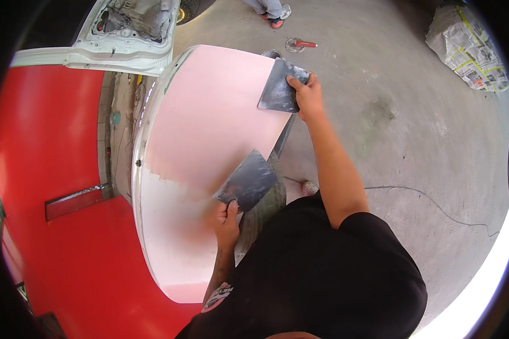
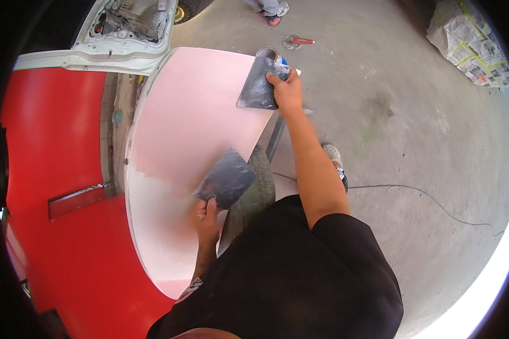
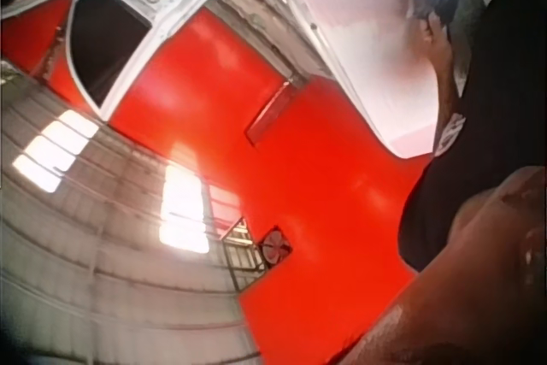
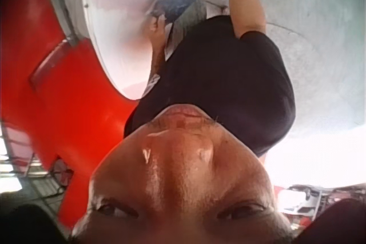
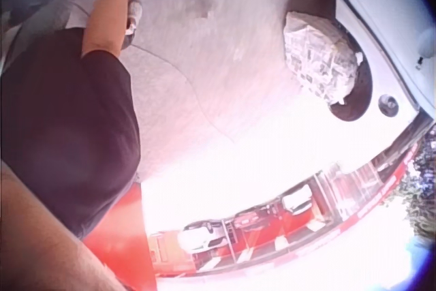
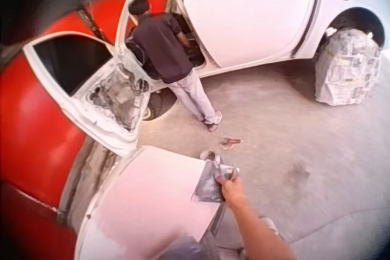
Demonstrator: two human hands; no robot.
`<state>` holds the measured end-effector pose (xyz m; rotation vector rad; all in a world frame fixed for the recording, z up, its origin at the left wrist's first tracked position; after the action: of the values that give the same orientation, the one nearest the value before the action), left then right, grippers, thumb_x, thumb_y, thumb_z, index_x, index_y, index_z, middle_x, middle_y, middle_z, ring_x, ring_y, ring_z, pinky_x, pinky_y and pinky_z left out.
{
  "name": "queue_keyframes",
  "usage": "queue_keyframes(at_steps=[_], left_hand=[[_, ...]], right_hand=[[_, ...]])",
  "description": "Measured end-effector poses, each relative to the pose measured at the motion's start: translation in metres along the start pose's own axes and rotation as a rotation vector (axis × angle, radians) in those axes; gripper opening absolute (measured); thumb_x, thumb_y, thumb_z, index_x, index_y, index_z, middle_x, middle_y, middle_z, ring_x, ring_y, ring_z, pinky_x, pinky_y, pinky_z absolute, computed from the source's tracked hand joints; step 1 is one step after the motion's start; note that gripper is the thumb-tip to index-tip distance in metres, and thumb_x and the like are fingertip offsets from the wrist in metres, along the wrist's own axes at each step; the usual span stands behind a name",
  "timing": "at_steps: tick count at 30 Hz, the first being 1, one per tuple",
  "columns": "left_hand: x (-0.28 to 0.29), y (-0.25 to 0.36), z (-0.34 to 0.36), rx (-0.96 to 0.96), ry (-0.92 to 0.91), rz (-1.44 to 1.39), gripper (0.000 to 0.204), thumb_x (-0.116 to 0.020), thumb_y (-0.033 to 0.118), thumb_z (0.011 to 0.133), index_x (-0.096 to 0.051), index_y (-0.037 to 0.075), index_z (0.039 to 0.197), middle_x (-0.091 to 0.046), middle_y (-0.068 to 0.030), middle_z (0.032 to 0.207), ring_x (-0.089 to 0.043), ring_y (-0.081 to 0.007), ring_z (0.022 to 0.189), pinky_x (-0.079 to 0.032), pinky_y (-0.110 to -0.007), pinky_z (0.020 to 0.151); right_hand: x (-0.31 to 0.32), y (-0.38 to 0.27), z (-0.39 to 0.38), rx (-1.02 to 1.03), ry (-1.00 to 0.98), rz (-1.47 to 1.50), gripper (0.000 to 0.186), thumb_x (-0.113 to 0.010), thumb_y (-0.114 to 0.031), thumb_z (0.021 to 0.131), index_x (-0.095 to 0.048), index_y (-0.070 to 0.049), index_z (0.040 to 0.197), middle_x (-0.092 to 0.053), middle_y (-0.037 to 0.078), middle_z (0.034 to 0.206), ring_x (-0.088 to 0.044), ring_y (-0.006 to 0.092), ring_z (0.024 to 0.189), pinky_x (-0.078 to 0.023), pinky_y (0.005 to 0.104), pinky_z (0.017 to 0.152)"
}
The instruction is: The person applies and smooths filler on a car panel using metal spreaders, touches the surface by hand, and walks around to touch the car body.
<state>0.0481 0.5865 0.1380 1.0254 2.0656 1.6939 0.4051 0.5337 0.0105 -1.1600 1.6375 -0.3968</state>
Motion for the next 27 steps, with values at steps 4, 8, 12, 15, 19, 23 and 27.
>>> queue_keyframes(at_steps=[4,8,12,15,19,23,27], left_hand=[[-0.002,0.0,-0.004,0.028,0.04,-0.048,0.025,-0.05,0.012,0.098,-0.057,-0.006,0.114,-0.063,-0.007,0.103,-0.059,-0.0118,0.093,-0.049,-0.028,0.086],[-0.001,0.003,-0.008,0.026,0.022,-0.063,0.025,-0.05,0.012,0.098,-0.057,-0.005,0.116,-0.063,-0.0071,0.105,-0.058,-0.0121,0.095,-0.048,-0.028,0.087],[0.014,-0.008,-0.014,0.033,0.077,-0.047,0.026,-0.05,0.012,0.098,-0.056,-0.004,0.117,-0.062,-0.0073,0.106,-0.059,-0.0128,0.097,-0.048,-0.029,0.089],[0.016,-0.018,-0.016,0.046,0.063,-0.152,0.027,-0.05,0.013,0.098,-0.055,-0.004,0.119,-0.061,-0.0074,0.108,-0.059,-0.0131,0.097,-0.048,-0.029,0.089],[0.009,-0.014,-0.015,0.093,0.078,-0.185,0.029,-0.051,0.013,0.098,-0.054,-0.003,0.121,-0.061,-0.0076,0.11,-0.058,-0.013,0.098,-0.048,-0.029,0.09],[0.013,-0.023,-0.017,0.111,0.082,-0.214,0.029,-0.052,0.014,0.097,-0.056,-0.004,0.12,-0.062,-0.0063,0.108,-0.057,-0.0111,0.099,-0.047,-0.026,0.088],[0.019,-0.028,-0.017,0.082,0.062,-0.047,0.028,-0.053,0.014,0.097,-0.058,-0.004,0.118,-0.063,-0.0047,0.106,-0.056,-0.0093,0.098,-0.045,-0.024,0.087]], right_hand=[[-0.077,-0.019,-0.016,0.095,-0.238,-0.162,0.031,-0.069,-0.008,0.081,-0.052,0.003,0.105,-0.061,0.007,0.091,-0.058,0.0135,0.082,-0.048,0.0273,0.074],[-0.123,-0.03,-0.029,0.202,-0.418,-0.376,0.031,-0.069,-0.009,0.081,-0.054,0.003,0.105,-0.062,0.008,0.091,-0.058,0.0148,0.083,-0.047,0.0272,0.077],[-0.11,-0.026,-0.011,0.053,-0.346,-0.195,0.031,-0.067,-0.006,0.082,-0.052,0.004,0.107,-0.062,0.01,0.089,-0.06,0.0146,0.077,-0.048,0.0257,0.069],[-0.131,-0.029,-0.034,0.263,-0.416,-0.485,0.031,-0.07,-0.01,0.08,-0.055,0.002,0.104,-0.062,0.008,0.087,-0.06,0.0153,0.083,-0.047,0.0277,0.075],[-0.121,-0.034,-0.017,0.156,-0.368,-0.3,0.031,-0.071,-0.011,0.079,-0.056,0.002,0.103,-0.063,0.009,0.088,-0.06,0.0161,0.086,-0.047,0.0284,0.078],[-0.128,-0.028,-0.036,0.137,-0.338,-0.298,0.03,-0.07,-0.01,0.08,-0.055,0.002,0.104,-0.062,0.009,0.088,-0.06,0.0155,0.083,-0.047,0.0276,0.076],[-0.147,-0.029,-0.039,0.207,-0.495,-0.354,0.03,-0.068,-0.008,0.081,-0.054,0.003,0.105,-0.062,0.009,0.089,-0.061,0.0159,0.081,-0.049,0.0278,0.073]])
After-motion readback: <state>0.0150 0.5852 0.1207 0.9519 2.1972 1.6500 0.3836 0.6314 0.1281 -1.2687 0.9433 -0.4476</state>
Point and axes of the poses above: each hand's wrist, its own z-axis towards the middle knuckle, its own x-axis out of the back of the hand, y = z × x, the point moved 5 cm from there along z, towards the middle knuckle
